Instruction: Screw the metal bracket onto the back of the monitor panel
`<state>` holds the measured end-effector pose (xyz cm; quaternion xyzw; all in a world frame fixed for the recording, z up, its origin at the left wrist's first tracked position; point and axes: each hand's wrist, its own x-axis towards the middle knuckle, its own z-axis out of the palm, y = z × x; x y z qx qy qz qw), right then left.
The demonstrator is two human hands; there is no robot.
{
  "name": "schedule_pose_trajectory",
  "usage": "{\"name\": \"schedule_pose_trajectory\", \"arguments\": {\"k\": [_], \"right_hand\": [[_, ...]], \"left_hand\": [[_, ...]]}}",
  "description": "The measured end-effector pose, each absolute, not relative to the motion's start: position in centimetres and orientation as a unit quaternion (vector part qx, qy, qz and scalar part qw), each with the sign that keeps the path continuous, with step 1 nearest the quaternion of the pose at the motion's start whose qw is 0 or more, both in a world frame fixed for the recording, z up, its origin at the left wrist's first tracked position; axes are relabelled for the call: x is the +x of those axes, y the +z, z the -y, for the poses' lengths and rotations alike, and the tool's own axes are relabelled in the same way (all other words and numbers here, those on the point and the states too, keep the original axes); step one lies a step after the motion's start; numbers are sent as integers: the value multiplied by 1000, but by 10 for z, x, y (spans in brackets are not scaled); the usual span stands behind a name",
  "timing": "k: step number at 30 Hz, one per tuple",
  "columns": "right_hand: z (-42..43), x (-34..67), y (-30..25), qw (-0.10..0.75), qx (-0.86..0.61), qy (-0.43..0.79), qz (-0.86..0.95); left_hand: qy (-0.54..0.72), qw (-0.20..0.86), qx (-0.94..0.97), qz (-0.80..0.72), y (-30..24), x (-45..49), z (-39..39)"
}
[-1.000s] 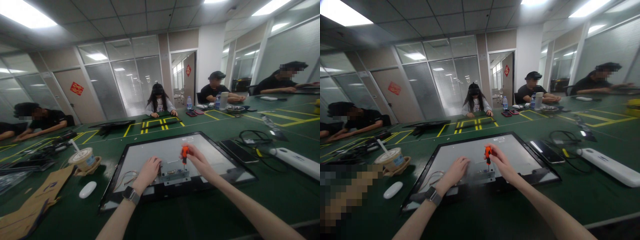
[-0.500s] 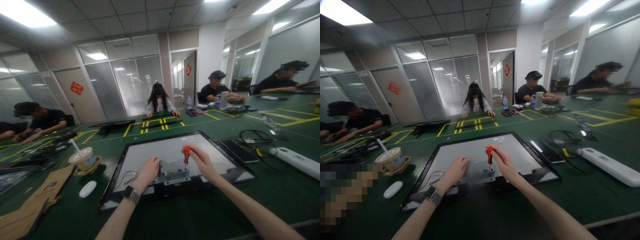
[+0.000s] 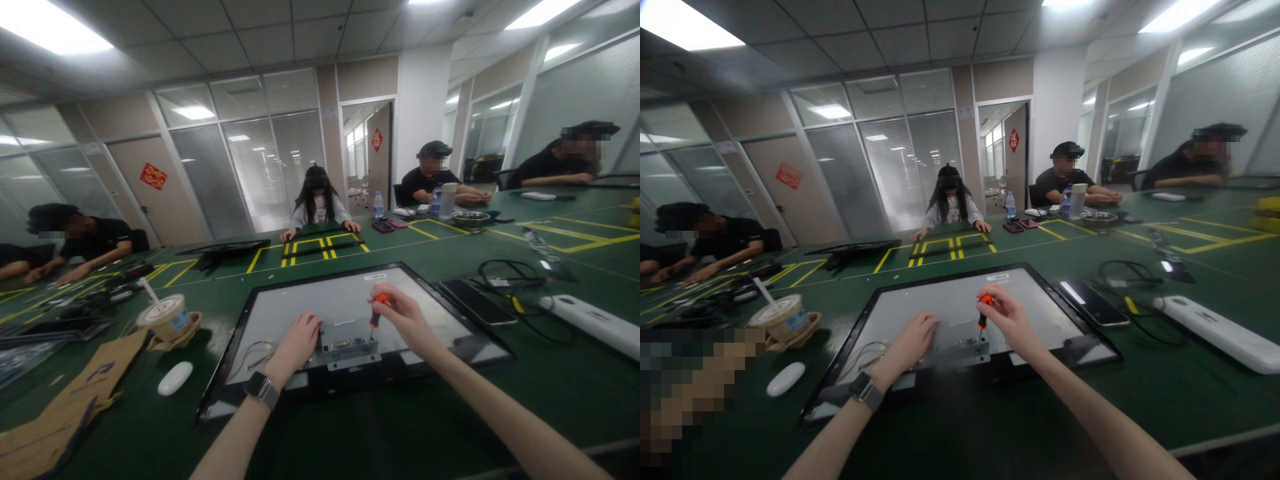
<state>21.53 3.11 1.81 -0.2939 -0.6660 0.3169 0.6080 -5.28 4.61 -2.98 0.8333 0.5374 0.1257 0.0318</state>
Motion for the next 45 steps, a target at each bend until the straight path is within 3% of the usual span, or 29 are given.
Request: {"name": "schedule_pose_trajectory", "arguments": {"k": [10, 34, 45], "right_hand": [[-26, 211, 18, 607, -256, 362, 660], [-33, 217, 11, 564, -253, 328, 714], [-37, 216, 8, 594, -303, 235, 707]], "left_hand": [[119, 26, 835, -536, -30, -53, -46], [89, -15, 841, -534, -34, -52, -48], [89, -16, 839, -536, -31, -51, -47]]}}
